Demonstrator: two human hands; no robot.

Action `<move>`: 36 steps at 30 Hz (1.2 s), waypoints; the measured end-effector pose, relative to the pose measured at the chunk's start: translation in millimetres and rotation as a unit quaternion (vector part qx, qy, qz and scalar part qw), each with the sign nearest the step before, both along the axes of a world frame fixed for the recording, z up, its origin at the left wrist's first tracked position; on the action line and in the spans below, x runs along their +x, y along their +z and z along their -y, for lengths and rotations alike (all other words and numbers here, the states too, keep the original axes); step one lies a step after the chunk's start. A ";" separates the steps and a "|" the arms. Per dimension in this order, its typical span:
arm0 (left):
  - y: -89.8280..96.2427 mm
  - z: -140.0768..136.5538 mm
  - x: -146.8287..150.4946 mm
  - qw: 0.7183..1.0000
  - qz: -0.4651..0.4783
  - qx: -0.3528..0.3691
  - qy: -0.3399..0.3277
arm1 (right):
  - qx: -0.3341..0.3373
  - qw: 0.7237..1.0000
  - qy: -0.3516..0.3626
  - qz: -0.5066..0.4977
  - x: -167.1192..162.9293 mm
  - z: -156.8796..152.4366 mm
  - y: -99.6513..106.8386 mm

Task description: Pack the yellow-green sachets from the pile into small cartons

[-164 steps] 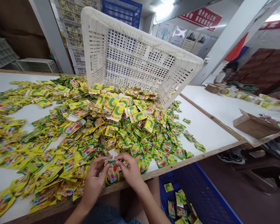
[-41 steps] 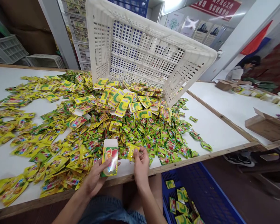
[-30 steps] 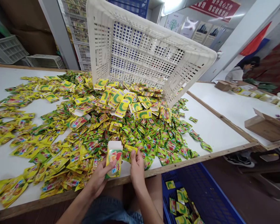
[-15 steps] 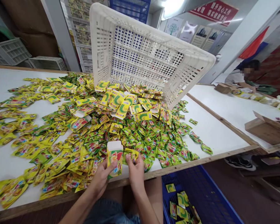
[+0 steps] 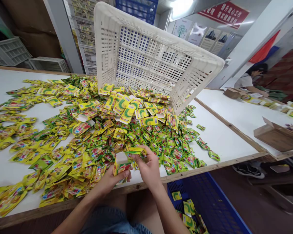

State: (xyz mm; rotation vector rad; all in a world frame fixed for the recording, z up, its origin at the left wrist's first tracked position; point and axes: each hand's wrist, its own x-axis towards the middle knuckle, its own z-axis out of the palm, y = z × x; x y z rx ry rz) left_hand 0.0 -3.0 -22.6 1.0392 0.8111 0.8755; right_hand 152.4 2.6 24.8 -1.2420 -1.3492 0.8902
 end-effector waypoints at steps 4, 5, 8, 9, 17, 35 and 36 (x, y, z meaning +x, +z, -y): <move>-9.8 -1.3 3.1 1.000 -0.017 0.012 -0.015 | 0.047 0.983 0.093 0.149 -0.3 -6.5 10.5; -14.1 -1.6 2.9 0.999 -0.031 0.018 -0.017 | 0.058 0.975 0.110 0.183 1.0 -7.3 10.7; -27.3 -2.6 3.0 0.997 -0.069 0.026 -0.023 | 0.062 0.956 0.145 0.248 4.6 -7.4 8.6; -30.4 -3.0 3.4 0.996 -0.076 0.025 -0.027 | 0.057 0.952 0.152 0.259 5.0 -6.7 7.6; -25.3 -6.1 4.6 0.995 -0.082 0.038 -0.043 | 0.072 0.956 0.118 0.259 -1.5 -0.3 0.6; -23.2 -2.6 5.5 0.988 -0.130 0.056 -0.064 | 0.099 0.947 0.057 0.301 -1.4 -2.4 -26.8; -22.9 -2.7 6.1 0.988 -0.127 0.051 -0.070 | 0.105 0.949 0.032 0.297 -0.2 -2.7 -31.0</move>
